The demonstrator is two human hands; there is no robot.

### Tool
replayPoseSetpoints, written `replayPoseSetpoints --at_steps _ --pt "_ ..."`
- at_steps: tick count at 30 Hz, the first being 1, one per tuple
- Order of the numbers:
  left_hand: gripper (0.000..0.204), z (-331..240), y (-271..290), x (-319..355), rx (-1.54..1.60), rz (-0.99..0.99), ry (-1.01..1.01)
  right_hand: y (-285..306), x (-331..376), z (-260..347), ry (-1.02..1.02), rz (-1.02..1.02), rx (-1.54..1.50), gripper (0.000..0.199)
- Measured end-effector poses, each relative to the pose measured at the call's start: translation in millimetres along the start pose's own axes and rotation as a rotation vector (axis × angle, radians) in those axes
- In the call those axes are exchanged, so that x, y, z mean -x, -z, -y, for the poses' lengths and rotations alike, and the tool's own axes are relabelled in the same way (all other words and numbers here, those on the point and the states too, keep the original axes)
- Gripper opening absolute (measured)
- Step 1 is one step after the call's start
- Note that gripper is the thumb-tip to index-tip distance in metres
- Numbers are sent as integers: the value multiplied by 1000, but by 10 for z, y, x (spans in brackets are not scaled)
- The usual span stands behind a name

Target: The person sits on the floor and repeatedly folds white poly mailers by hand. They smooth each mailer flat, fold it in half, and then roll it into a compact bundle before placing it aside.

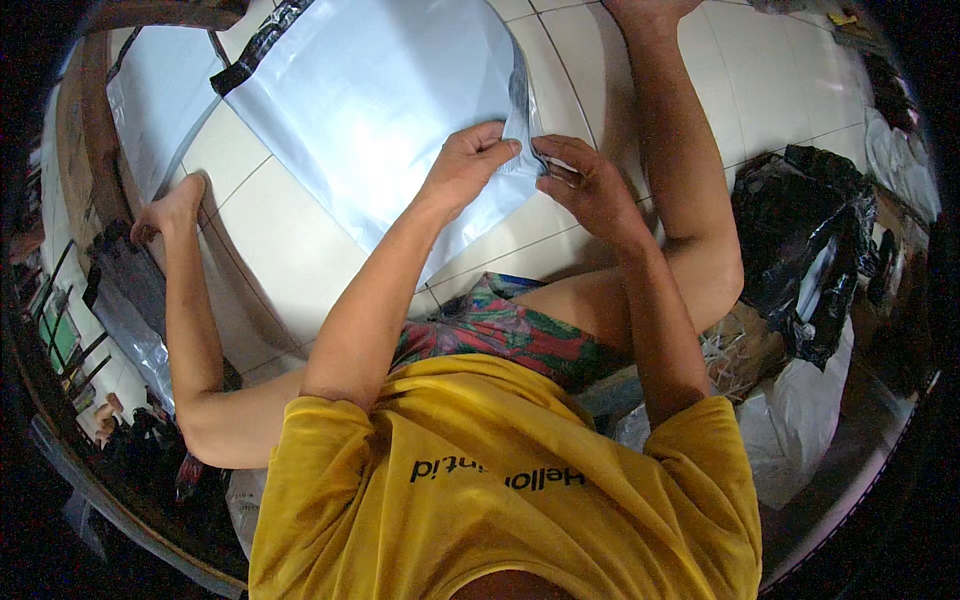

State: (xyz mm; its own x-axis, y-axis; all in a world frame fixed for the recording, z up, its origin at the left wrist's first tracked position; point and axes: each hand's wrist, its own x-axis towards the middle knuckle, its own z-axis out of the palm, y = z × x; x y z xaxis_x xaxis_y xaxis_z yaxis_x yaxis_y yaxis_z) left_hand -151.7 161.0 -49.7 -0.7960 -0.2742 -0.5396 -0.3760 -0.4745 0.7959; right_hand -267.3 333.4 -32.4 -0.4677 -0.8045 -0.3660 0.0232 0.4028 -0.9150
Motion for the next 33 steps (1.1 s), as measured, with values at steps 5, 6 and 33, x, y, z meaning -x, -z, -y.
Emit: replayPoseSetpoints --at_steps 5,6,33 --pt "29 30 28 -19 -155 54 -38 -37 -4 -25 150 -44 246 44" --pt "29 48 21 -5 -175 61 -44 -44 -2 -14 187 -53 323 44" --pt "25 80 113 98 -87 227 -25 -38 -27 -38 169 -100 303 37"
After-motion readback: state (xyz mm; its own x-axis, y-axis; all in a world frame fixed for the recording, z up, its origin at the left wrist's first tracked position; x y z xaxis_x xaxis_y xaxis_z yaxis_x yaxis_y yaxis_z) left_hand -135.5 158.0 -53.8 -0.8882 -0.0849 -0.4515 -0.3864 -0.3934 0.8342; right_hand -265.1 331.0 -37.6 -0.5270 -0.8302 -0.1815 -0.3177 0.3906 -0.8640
